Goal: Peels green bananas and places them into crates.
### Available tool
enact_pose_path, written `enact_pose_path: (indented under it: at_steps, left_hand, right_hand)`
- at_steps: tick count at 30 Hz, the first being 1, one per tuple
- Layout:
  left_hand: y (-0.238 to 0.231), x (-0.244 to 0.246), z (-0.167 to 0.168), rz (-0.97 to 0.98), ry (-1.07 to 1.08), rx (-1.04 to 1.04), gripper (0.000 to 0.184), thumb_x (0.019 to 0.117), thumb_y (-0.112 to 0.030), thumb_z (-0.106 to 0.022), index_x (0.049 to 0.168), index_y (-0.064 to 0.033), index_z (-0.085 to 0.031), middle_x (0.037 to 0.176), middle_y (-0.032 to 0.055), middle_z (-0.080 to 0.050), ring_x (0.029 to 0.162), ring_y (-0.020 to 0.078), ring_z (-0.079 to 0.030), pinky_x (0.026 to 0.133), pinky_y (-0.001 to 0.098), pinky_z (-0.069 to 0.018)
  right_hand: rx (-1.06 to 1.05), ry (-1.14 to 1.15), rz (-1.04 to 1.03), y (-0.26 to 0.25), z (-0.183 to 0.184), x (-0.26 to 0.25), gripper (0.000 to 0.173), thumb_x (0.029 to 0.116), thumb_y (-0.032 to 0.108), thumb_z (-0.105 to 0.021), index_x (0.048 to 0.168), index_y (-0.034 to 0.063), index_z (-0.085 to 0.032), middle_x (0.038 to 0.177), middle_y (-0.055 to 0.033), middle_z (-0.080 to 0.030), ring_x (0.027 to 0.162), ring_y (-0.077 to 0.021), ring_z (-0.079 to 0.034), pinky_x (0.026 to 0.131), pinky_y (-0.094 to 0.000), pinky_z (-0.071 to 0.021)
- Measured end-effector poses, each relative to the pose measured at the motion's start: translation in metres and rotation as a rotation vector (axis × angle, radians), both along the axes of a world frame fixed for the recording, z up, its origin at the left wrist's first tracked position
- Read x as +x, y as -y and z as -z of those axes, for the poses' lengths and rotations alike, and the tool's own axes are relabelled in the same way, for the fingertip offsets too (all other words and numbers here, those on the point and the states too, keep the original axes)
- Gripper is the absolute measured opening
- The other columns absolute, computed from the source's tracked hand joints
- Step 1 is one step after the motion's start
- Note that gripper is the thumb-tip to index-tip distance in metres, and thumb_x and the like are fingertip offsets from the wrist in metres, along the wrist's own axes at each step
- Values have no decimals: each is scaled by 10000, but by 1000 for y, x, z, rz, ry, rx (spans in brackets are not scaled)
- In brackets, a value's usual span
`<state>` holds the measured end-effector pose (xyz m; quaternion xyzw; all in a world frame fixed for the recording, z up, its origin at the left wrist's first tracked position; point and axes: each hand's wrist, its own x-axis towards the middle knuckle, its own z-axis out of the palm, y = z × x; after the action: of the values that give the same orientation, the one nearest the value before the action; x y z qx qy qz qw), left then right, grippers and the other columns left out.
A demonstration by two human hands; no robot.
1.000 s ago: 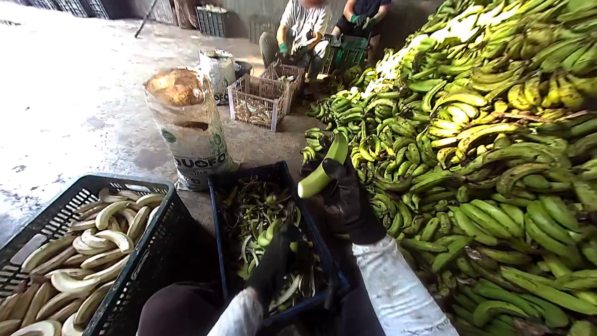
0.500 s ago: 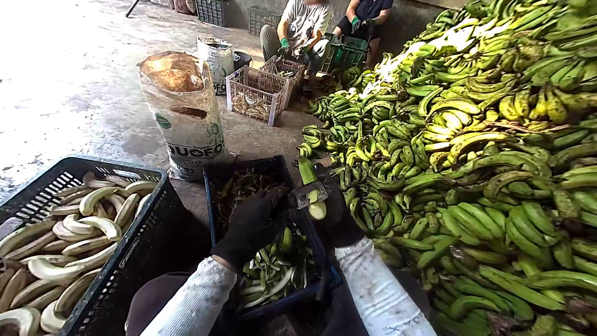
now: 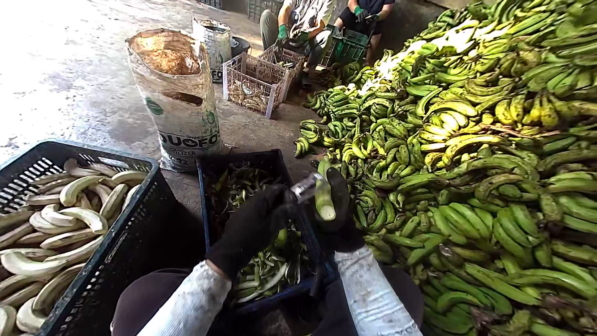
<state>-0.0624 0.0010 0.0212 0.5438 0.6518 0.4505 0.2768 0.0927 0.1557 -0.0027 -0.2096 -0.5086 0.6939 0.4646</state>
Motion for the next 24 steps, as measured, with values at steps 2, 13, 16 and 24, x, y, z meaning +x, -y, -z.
enact_pose_path:
  at_steps: [2,13,16,24]
  left_hand:
    - [7,11,7,89,9,31,511,1007,-560,-538,1365,-208,-633,1131,-18,-703,969,89,-670,878,384,-576]
    - [-3,-26,10,-362,-316,69,517,1009,-438,-601,1435,-148,-569,1256,166,-657,1095,344,-660,915,590,-531]
    - [7,0,14,-203,-173,71,539,1011,-514,-541,1430,-178,-577,1188,100,-682,1021,238,-680,874,510,-572]
    - [3,-2,20,-256,-316,104,558,1015,-567,-490,1431,-211,-597,1215,114,-690,1094,293,-666,908,558,-544]
  right_hand:
    - [85,93,96,0,-5,-1,372,1045,402,-456,1304,161,-572,898,18,-649,740,-65,-634,646,-267,-573]
    - [-49,-15,-231,29,16,-7,343,1069,302,-414,1277,117,-615,952,-61,-702,759,-118,-685,666,-293,-608]
    - [179,29,114,11,11,-15,431,1053,380,-466,1412,148,-519,1114,-32,-659,941,-114,-657,798,-339,-590]
    - [361,204,20,21,-8,-13,319,1045,270,-482,1312,111,-556,1034,-27,-645,880,-99,-638,758,-322,-575]
